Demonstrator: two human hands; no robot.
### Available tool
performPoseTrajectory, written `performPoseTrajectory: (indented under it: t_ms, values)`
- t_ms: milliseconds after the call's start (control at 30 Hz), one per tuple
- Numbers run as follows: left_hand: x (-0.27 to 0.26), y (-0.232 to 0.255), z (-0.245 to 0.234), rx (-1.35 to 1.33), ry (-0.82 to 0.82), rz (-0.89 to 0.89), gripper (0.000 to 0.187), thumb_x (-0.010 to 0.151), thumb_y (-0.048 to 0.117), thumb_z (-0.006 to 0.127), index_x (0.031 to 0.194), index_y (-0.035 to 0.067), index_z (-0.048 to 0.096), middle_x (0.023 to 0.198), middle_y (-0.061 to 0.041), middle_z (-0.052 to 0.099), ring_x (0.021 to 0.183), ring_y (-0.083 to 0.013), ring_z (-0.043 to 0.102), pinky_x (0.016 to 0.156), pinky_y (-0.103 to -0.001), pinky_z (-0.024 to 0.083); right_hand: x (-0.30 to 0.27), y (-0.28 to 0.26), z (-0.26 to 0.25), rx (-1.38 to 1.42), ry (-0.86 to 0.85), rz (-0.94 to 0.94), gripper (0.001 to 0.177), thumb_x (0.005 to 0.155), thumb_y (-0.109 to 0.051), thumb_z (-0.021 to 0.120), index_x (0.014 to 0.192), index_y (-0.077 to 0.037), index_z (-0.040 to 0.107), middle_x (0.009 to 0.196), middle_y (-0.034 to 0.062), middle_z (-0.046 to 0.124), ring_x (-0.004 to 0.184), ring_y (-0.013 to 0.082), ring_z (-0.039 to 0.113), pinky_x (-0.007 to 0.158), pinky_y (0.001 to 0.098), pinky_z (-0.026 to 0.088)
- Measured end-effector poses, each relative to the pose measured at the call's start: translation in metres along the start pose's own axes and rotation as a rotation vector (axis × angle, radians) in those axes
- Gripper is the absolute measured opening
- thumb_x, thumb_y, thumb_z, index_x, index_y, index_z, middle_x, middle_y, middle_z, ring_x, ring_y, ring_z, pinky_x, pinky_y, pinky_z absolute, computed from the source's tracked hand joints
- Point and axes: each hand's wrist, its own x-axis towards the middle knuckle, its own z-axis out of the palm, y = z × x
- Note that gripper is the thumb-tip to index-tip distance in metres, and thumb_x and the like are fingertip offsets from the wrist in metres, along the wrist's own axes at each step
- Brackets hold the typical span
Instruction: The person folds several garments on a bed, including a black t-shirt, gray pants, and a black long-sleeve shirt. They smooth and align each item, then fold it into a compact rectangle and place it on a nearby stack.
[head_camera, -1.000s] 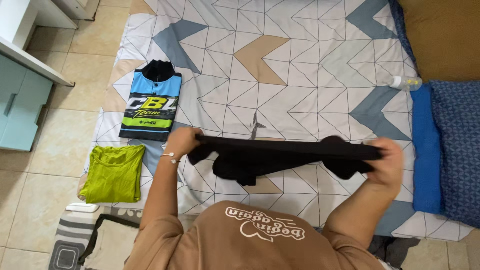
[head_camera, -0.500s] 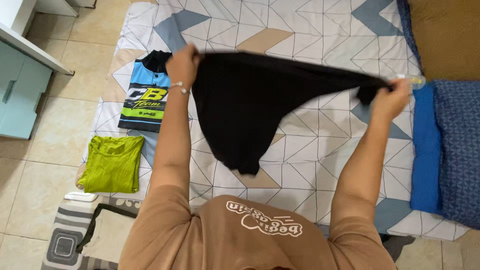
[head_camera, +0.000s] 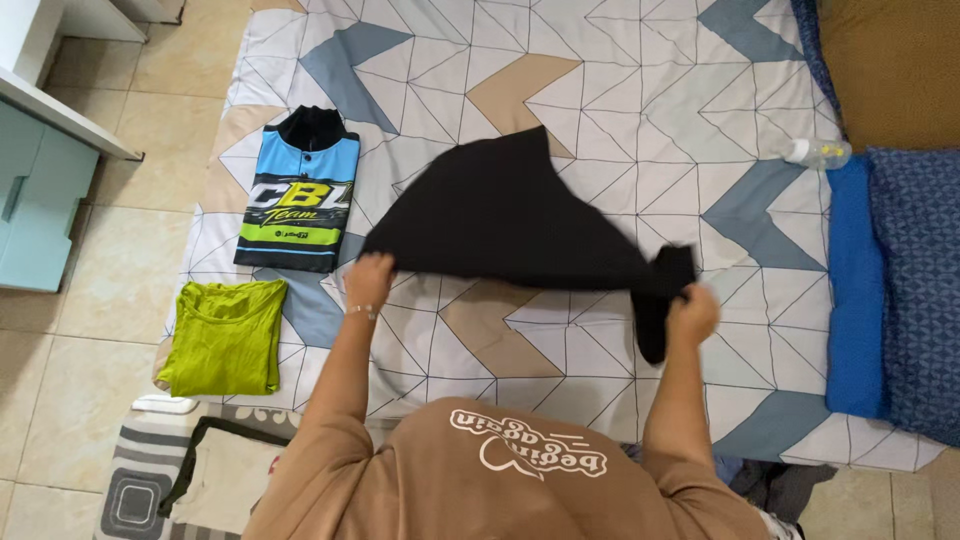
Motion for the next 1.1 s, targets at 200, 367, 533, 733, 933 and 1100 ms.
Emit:
performPoseTrajectory:
  t_ms: [200, 367, 533, 733, 933, 1100]
  values:
    - [-0.095, 0.015, 0.035, -0.001, -0.464, -0.273, 0.033, 0.082, 0.035, 0.075, 0.113, 0.024, 0.071, 0.115, -0.009, 0.065, 0.116, -0.0299, 0.06, 0.098, -0.047, 0.049, -0.115, 0.016, 0.017, -0.24, -0.921, 0.301, 0.067, 0.075, -0.033, 0.086, 0.137, -0.021, 0.061, 0.137, 0.0155, 0.061, 0.132, 0.034, 0.054, 0.111, 0.0454, 0.042]
    - [-0.098, 0.008, 0.043, -0.304, -0.376, -0.865, 0.068, 0.086, 0.048, 0.076, 0.138, 0.006, 0.064, 0.138, -0.02, 0.066, 0.131, -0.0374, 0.06, 0.115, -0.045, 0.046, -0.13, 0.013, 0.028, 0.294, -0.582, 1.023, 0.091, 0.081, -0.025, 0.084, 0.155, 0.002, 0.039, 0.15, 0.0283, 0.054, 0.133, 0.0395, 0.059, 0.113, 0.0443, 0.048]
    - [-0.086, -0.002, 0.074, -0.578, -0.299, -1.423, 0.103, 0.084, 0.048, 0.081, 0.145, -0.019, 0.033, 0.146, -0.035, 0.048, 0.134, -0.0426, 0.052, 0.112, -0.043, 0.042, -0.112, -0.008, 0.035, 0.586, -0.374, 1.745, 0.115, 0.074, -0.027, 0.091, 0.158, 0.001, 0.017, 0.156, 0.0252, 0.04, 0.139, 0.0402, 0.047, 0.116, 0.0462, 0.04]
    - [-0.084, 0.005, 0.076, -0.854, -0.327, -1.739, 0.111, 0.083, 0.051, 0.082, 0.152, -0.014, 0.022, 0.156, -0.031, 0.037, 0.141, -0.0404, 0.044, 0.115, -0.044, 0.039, -0.118, -0.002, 0.061, 0.286, -0.372, 1.499, 0.131, 0.068, -0.029, 0.098, 0.158, 0.011, 0.011, 0.157, 0.0318, 0.041, 0.143, 0.0408, 0.046, 0.124, 0.0418, 0.035]
    - [-0.075, 0.015, 0.049, -0.873, -0.081, -2.11, 0.098, 0.081, 0.041, 0.078, 0.155, 0.006, 0.026, 0.154, -0.02, 0.046, 0.139, -0.0352, 0.05, 0.113, -0.044, 0.044, -0.13, 0.028, 0.094, 0.168, -0.37, 1.407, 0.11, 0.075, -0.028, 0.09, 0.152, 0.004, 0.019, 0.151, 0.0268, 0.044, 0.138, 0.0386, 0.048, 0.118, 0.0446, 0.038]
    - [-0.084, 0.01, 0.038, -0.446, -0.565, -1.702, 0.067, 0.092, 0.051, 0.065, 0.142, 0.006, 0.061, 0.152, -0.015, 0.055, 0.141, -0.0348, 0.047, 0.115, -0.047, 0.041, -0.13, 0.029, 0.108, 0.254, -0.532, 1.443, 0.086, 0.081, -0.028, 0.082, 0.146, 0.0, 0.033, 0.147, 0.021, 0.051, 0.132, 0.0361, 0.053, 0.114, 0.0466, 0.041]
